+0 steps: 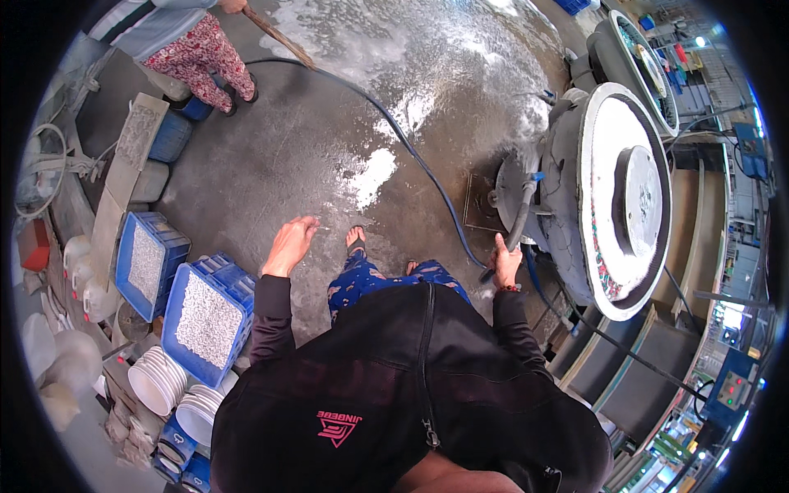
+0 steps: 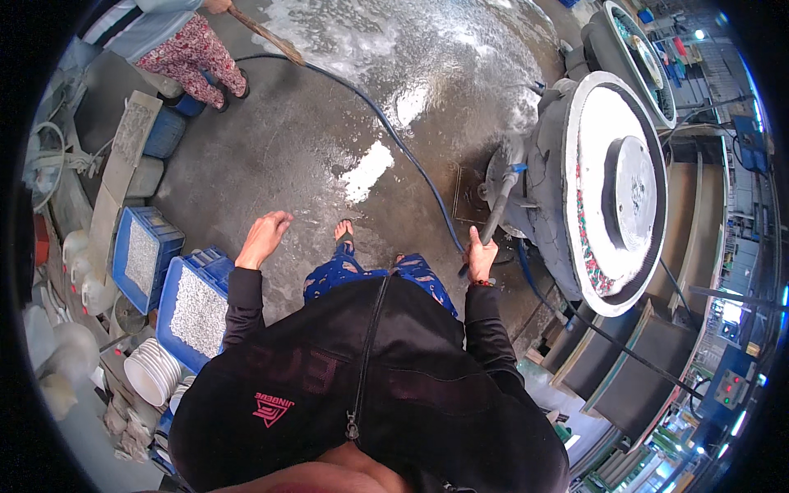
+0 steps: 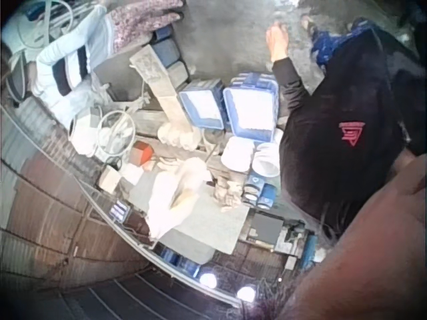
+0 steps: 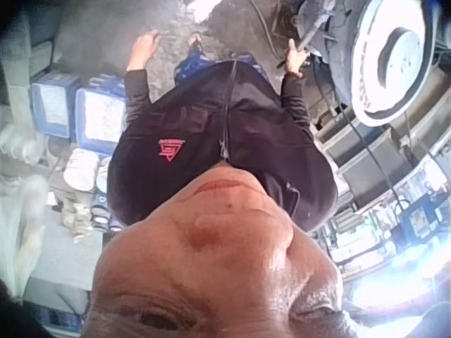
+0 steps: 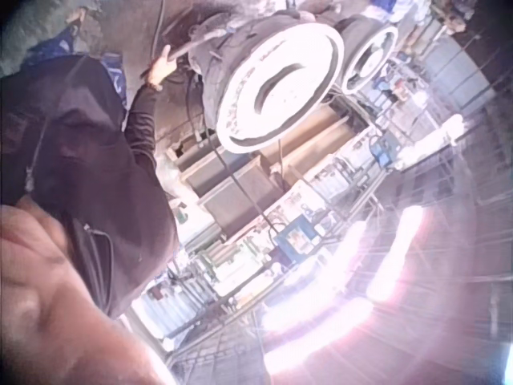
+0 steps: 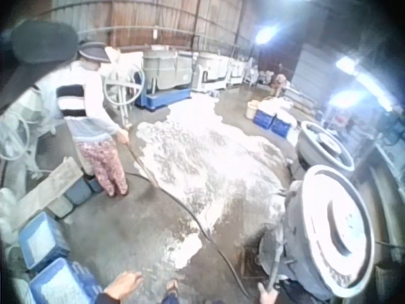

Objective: The person uses a hose to spray water and foam onto industrial mixing machinery, then rinses the machinery and the floor around it.

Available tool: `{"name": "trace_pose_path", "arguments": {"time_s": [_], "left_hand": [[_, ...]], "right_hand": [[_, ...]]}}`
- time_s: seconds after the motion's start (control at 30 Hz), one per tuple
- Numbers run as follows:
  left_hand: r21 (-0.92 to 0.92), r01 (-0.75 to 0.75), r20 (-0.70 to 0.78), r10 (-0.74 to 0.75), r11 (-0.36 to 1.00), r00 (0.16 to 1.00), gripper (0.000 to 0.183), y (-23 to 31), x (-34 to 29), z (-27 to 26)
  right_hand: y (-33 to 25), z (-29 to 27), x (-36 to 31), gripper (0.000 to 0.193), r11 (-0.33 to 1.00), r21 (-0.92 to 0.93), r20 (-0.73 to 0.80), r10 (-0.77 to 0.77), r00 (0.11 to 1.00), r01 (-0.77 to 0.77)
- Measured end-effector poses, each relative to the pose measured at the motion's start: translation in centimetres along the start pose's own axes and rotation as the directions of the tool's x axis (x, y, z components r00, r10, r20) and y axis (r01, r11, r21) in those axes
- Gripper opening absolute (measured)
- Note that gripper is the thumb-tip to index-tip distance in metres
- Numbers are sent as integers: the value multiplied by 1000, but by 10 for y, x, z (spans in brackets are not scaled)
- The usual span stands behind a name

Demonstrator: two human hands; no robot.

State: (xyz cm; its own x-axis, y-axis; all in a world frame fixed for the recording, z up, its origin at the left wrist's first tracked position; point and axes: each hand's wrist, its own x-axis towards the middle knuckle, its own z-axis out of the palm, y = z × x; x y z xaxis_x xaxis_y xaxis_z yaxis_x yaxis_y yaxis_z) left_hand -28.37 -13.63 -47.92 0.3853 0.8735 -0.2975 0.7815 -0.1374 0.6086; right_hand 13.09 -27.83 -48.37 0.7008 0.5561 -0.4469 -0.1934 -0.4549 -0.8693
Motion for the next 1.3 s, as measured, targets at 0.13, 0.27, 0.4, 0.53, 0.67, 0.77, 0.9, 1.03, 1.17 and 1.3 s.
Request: {"name": "trace_pose_path", "arguments": {"time_s": [0.13,0.27,0.4,0.53,0.67,0.77,0.9,1.03,1.17,1.3], "left_hand": [[-83,8,75,-2,997,997,18,-7,13,10],[-137,-70,91,83,988,992,19,2,34,21],[-222,-96,88,118,970,989,18,20,58,11],[-149,-217,65,228,965,971,20,24,71,-7],[-86,-222,46,226,971,973,20,23,79,-21],[-80,-243,32,246,967,969,20,19,75,-33],[-94,-106,116,117,990,986,20,11,61,-37],[-36,18,263,-8,999,965,22,6,53,-36],[-67,142,345,-111,988,932,24,19,50,-39],[21,151,413,-146,988,899,26,39,65,-40]], "right_hand": [[-7,5,-7,35,998,-48,-9,34,999,-34],[-19,8,-8,33,985,-151,13,82,997,-79],[-37,26,8,31,945,-316,46,-76,996,87],[-71,51,18,29,935,-334,170,-67,983,121],[-71,60,22,28,940,-312,273,-52,961,140],[-57,59,25,26,917,-389,318,39,947,93],[-54,60,34,29,876,-481,351,155,923,36],[-58,73,38,28,839,-519,391,66,918,161],[-49,83,51,28,819,-489,362,-122,924,300],[-44,79,53,27,874,-401,270,-175,947,275]]}}
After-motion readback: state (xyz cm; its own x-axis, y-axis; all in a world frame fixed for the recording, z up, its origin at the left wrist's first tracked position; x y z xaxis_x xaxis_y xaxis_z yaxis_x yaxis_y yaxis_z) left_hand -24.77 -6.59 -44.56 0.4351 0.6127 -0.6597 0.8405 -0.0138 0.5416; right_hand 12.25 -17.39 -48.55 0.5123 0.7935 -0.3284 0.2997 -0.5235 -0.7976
